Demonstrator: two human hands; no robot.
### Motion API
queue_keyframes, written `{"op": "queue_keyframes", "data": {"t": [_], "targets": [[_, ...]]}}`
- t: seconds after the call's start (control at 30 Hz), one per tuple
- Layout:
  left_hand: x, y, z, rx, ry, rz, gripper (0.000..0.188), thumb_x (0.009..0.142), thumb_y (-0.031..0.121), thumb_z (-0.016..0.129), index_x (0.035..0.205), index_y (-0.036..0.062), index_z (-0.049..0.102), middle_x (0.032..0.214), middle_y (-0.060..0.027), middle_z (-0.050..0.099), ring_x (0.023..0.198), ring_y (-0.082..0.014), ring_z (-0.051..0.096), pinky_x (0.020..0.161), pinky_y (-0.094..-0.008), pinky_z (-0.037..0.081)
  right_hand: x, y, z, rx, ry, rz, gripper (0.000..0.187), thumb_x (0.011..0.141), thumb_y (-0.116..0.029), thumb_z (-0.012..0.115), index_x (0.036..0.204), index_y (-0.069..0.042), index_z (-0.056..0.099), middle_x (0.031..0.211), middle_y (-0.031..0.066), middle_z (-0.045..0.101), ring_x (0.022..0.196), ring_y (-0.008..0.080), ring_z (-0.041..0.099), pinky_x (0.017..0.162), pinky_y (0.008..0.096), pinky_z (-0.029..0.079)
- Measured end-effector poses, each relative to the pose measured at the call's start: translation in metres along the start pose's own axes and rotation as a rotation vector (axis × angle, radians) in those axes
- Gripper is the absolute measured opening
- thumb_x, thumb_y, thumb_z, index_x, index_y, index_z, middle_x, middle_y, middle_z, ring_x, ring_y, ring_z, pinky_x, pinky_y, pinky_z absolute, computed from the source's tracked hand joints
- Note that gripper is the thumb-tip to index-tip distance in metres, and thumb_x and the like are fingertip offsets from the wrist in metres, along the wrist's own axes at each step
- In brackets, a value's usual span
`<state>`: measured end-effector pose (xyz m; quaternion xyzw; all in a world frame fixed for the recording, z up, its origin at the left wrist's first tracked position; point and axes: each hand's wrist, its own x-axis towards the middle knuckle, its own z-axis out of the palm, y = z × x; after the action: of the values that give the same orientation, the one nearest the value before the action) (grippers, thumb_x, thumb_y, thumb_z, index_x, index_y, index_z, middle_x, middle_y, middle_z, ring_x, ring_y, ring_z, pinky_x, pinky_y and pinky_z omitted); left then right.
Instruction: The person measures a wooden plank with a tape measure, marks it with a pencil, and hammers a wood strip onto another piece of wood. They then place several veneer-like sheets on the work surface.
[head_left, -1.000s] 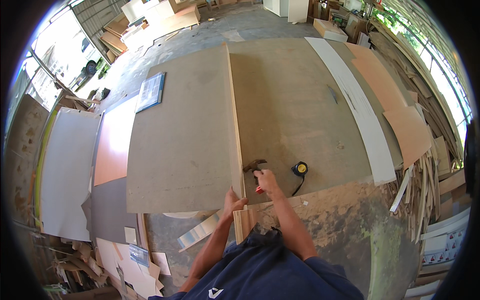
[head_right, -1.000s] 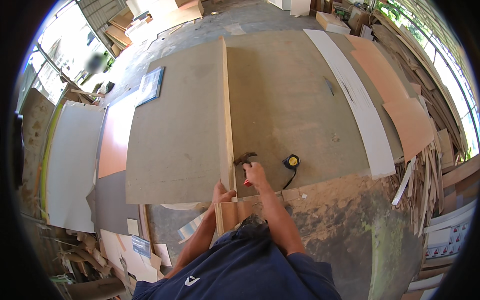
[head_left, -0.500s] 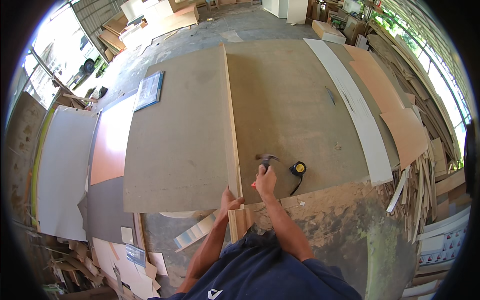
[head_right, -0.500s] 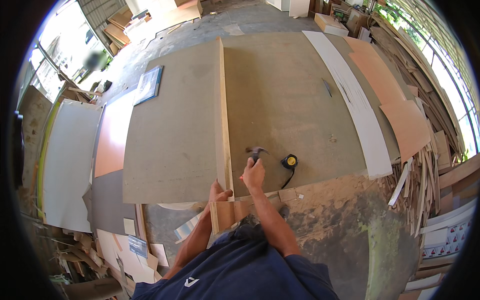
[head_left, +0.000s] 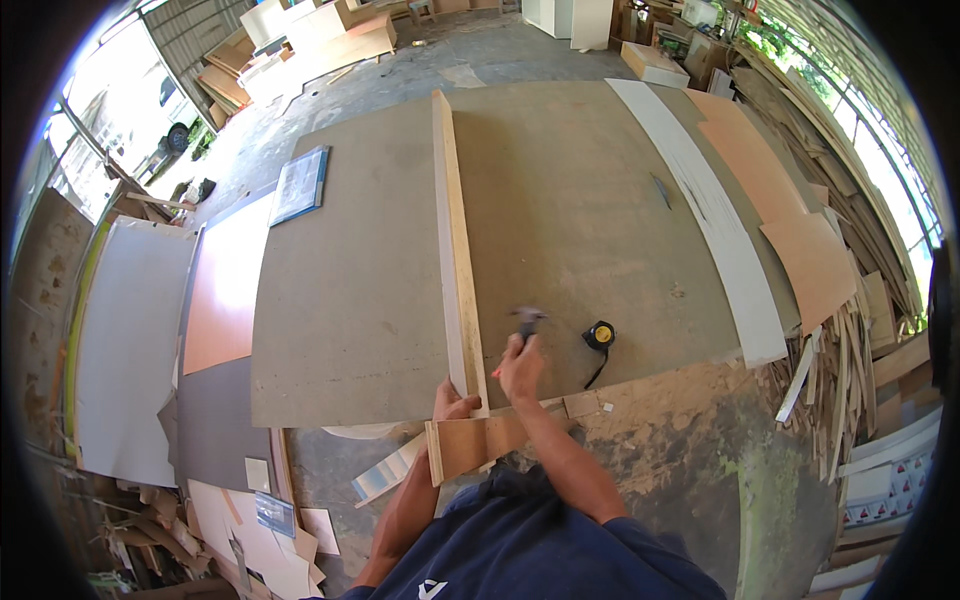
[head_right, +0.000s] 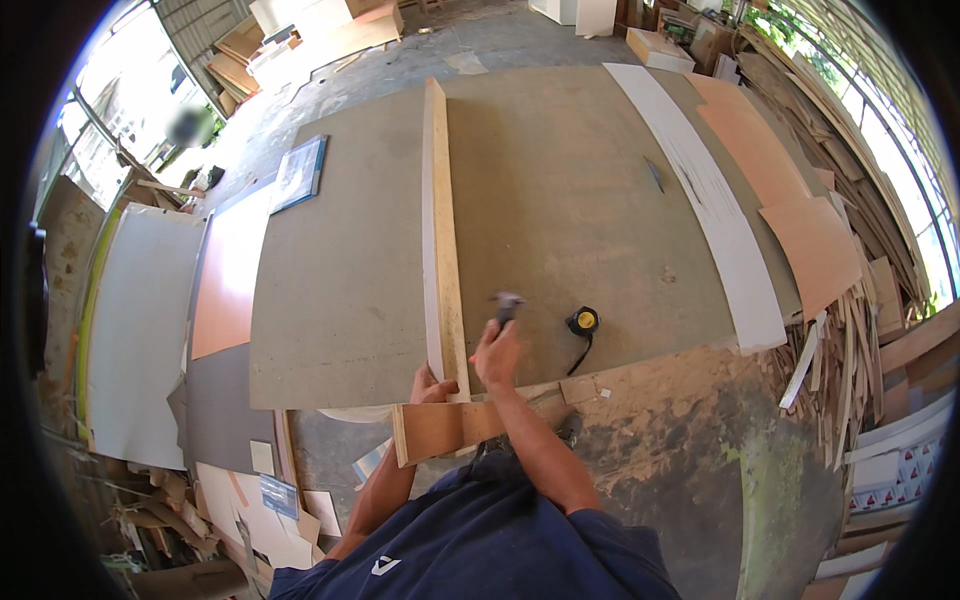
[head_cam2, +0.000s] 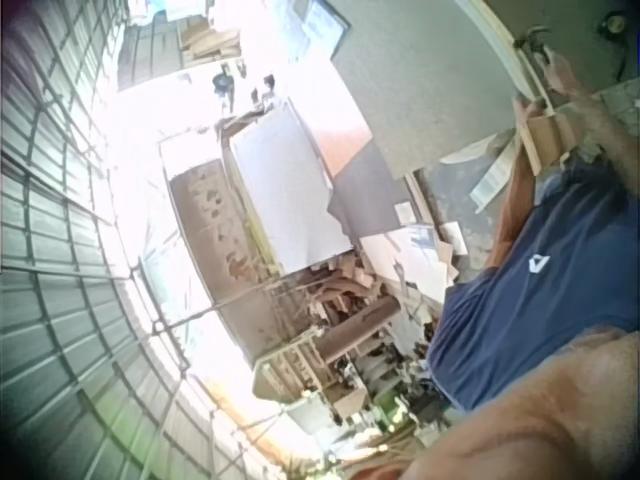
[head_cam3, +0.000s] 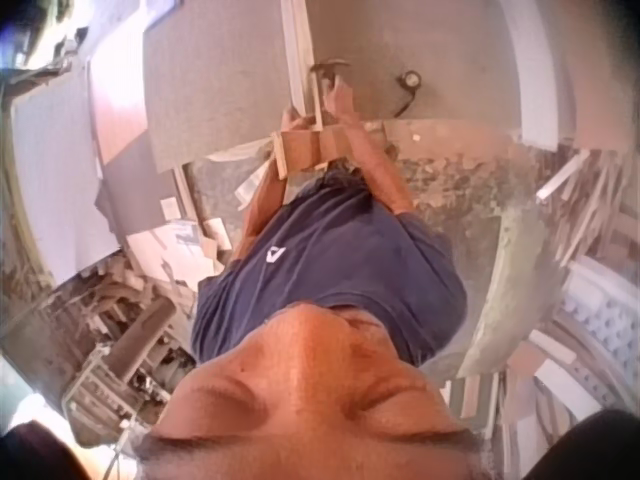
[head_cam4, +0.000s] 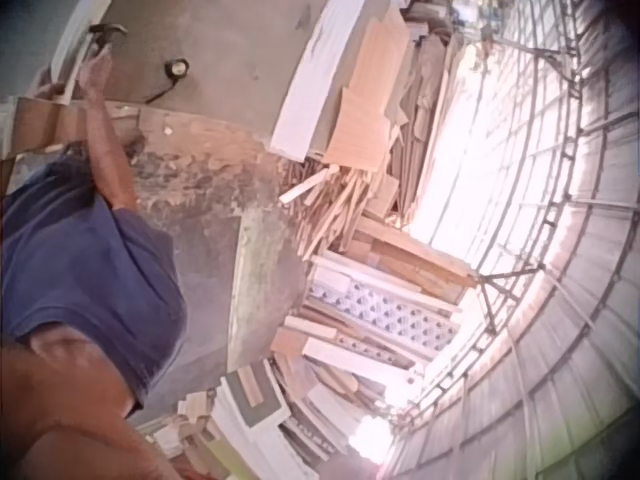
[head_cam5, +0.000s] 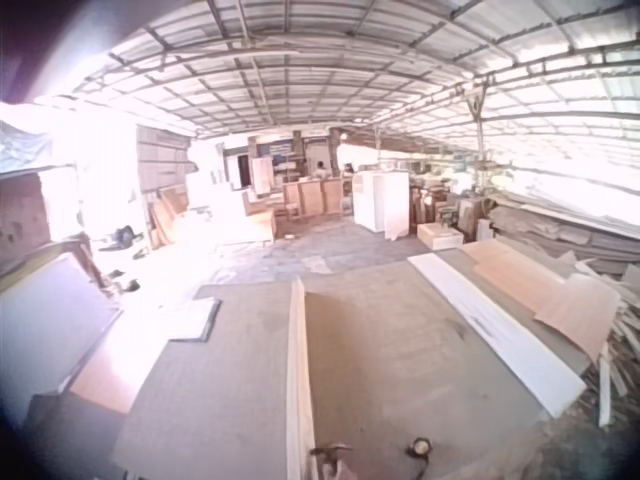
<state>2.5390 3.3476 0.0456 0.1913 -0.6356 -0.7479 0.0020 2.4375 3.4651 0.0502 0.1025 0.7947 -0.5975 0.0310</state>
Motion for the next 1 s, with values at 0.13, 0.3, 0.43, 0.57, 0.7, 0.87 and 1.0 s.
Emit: {"op": "queue_keyframes", "data": {"t": [0.13, 0.3, 0.43, 0.57, 0.7, 0.87, 1.0], "targets": [[-0.008, 0.029, 0.019, -0.122, -0.057, -0.035, 0.049, 0.067, -0.006, 0.057, 0.116, -0.006, 0.058, 0.1, -0.011, 0.069, 0.09, -0.0202, 0.066, 0.083, -0.0326, 0.051, 0.051, 0.042, -0.023, 0.373, -0.486, 0.307, 0.032, 0.096, -0.03, 0.057, 0.088, 0.0, 0.059, 0.064, 0.008, 0.061, 0.049, 0.0183, 0.059, 0.048, 0.0342, 0.048], [-0.004, 0.02, 0.005, 0.021, -0.048, 0.065, 0.053, 0.07, -0.001, 0.058, 0.123, -0.003, 0.056, 0.104, -0.0105, 0.067, 0.089, -0.0204, 0.064, 0.079, -0.0332, 0.052, 0.008, 0.02, 0.011, 0.329, -0.013, 0.244, 0.03, 0.096, -0.028, 0.058, 0.085, 0.0, 0.062, 0.066, 0.0062, 0.061, 0.052, 0.0145, 0.056, 0.047, 0.028, 0.044], [-0.011, 0.022, -0.018, 0.274, 0.014, 0.042, 0.055, 0.066, 0.002, 0.064, 0.12, -0.0052, 0.056, 0.097, -0.0136, 0.068, 0.087, -0.0234, 0.063, 0.081, -0.035, 0.05, 0.019, 0.031, -0.013, 0.382, -0.597, 0.381, 0.032, 0.095, -0.031, 0.058, 0.079, -0.004, 0.06, 0.065, 0.0067, 0.061, 0.053, 0.014, 0.059, 0.048, 0.0297, 0.046], [-0.055, 0.04, -0.048, 0.503, 0.09, -0.023, 0.062, 0.063, 0.007, 0.068, 0.122, -0.0055, 0.055, 0.097, -0.0197, 0.067, 0.091, -0.0269, 0.062, 0.085, -0.0361, 0.049, 0.029, 0.031, -0.003, 0.497, -0.492, 0.382, 0.033, 0.096, -0.034, 0.058, 0.079, -0.006, 0.059, 0.066, 0.0063, 0.062, 0.049, 0.0141, 0.056, 0.043, 0.0286, 0.044], [-0.105, 0.015, -0.087, 0.525, 0.0, 0.008, 0.068, 0.062, 0.009, 0.069, 0.126, -0.0061, 0.053, 0.102, -0.022, 0.066, 0.096, -0.0285, 0.061, 0.089, -0.0364, 0.048, 0.052, 0.02, 0.013, 0.575, -0.259, 0.395, 0.033, 0.097, -0.035, 0.056, 0.078, -0.008, 0.058, 0.066, 0.0063, 0.063, 0.046, 0.0148, 0.055, 0.035, 0.0279, 0.039], [-0.195, -0.006, -0.1, 0.236, -0.064, -0.193, 0.071, 0.064, 0.013, 0.069, 0.13, -0.0055, 0.051, 0.112, -0.0112, 0.063, 0.105, -0.0184, 0.056, 0.095, -0.0322, 0.044, 0.096, 0.01, 0.031, 0.765, 0.048, 0.369, 0.033, 0.098, -0.033, 0.054, 0.078, -0.007, 0.055, 0.065, 0.0064, 0.06, 0.045, 0.016, 0.054, 0.033, 0.029, 0.036], [-0.259, -0.054, -0.125, 0.268, -0.102, -0.314, 0.076, 0.065, 0.015, 0.073, 0.134, -0.0035, 0.048, 0.117, -0.0075, 0.06, 0.108, -0.0157, 0.053, 0.097, -0.0309, 0.042, 0.133, 0.008, 0.039, 0.814, 0.137, 0.327, 0.033, 0.098, -0.032, 0.052, 0.084, -0.002, 0.053, 0.069, 0.0092, 0.061, 0.046, 0.0172, 0.056, 0.034, 0.0294, 0.038]]}}
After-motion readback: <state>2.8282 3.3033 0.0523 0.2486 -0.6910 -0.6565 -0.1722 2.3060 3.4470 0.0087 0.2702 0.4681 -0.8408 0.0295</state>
